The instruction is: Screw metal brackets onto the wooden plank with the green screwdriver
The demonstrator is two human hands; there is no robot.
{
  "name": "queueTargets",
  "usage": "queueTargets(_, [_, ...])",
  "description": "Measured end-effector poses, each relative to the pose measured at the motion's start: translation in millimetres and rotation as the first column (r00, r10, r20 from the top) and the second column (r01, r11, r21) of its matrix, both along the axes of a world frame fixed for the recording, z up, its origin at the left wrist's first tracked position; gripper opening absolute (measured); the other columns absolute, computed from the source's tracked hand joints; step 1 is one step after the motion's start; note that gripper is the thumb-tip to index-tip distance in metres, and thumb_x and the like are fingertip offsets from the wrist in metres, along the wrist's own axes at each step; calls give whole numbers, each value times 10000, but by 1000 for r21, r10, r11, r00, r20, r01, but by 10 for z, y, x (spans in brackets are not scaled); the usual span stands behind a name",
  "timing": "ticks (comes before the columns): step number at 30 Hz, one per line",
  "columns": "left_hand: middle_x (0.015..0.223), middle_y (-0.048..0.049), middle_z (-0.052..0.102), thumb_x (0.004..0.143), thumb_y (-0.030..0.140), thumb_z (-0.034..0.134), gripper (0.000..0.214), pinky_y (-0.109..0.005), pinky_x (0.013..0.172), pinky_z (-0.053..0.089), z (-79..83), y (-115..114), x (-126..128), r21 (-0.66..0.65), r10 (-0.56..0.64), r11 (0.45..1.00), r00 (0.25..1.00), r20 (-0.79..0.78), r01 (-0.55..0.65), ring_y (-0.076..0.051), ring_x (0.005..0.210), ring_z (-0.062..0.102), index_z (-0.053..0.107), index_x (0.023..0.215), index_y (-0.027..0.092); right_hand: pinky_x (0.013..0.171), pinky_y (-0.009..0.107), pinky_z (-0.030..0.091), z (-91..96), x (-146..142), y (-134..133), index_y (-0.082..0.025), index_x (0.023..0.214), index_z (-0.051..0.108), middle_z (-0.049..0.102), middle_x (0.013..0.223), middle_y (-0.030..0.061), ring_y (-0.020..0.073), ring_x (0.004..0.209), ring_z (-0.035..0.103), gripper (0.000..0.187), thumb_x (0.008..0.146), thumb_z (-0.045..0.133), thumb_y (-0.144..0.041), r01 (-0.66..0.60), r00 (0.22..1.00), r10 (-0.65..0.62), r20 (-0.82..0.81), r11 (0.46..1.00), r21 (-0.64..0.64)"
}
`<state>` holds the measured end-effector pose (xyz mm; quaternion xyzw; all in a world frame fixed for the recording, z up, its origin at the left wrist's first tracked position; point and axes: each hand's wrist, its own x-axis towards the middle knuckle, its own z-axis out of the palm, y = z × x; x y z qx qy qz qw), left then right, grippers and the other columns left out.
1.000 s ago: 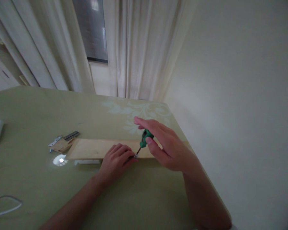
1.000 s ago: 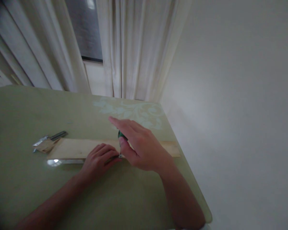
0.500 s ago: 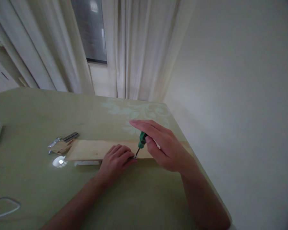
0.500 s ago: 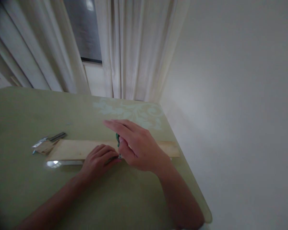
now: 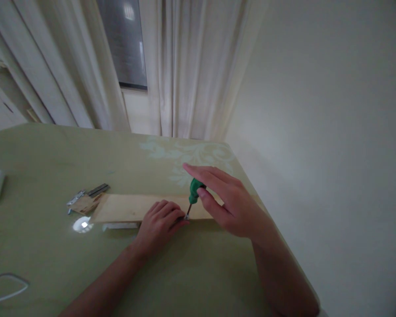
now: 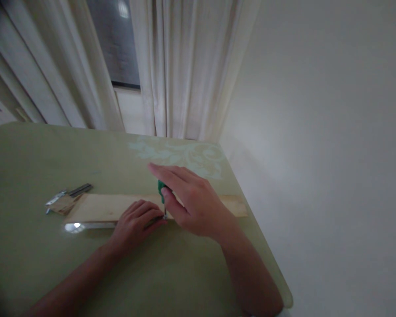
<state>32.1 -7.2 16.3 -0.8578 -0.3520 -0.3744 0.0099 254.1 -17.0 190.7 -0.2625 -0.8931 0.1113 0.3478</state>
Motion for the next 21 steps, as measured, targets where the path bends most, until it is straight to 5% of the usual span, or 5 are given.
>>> queueTargets(4, [990,-36,735,997,355,695,131,-370,843,496,-4,-8,2,6,14,1000,1000,-5,-14,-203,916,621,718,998,226,850,319,537,-62,-53,51,-224,1228,708,660,1039,73,182,961,628,229,1069,566,-308,88,996,-90,15,989,120])
queueTargets(7, [997,-44,740,1009,356,674,138,-378,839,502,-16,-6,-4,29,24,999,1000,-11,-24,-210,927,627,725,1007,227,771,342,502,-115,-136,37,-204,945,722,588,886,62,206,868,563,216,1023,639,-387,246,963,-269,36,921,301])
queueTargets(14, [969,-36,736,1000,353,690,135,-359,810,504,12,-2,-10,15,1,1000,1000,11,-1,-193,881,629,728,986,225,1070,406,504,12,-48,-63,-207,1459,527,617,1380,123,224,1273,584,451,1031,412,-123,69,996,-71,50,997,31])
queueTargets(17, [982,-37,743,984,356,713,131,-363,830,509,17,-2,-6,22,6,1000,1000,9,-6,-199,905,640,734,995,227,974,333,534,-1,-32,-40,-215,1445,559,683,1238,91,186,1113,649,366,1088,480,-237,65,994,-68,83,997,32])
queueTargets(21, [1023,-49,755,1001,365,680,143,-376,828,520,6,-4,-9,46,34,998,999,-5,-34,-217,923,653,752,1004,242,766,300,515,-83,-119,-31,-210,1182,722,674,930,50,170,814,621,307,1049,592,-454,254,949,-290,123,935,246])
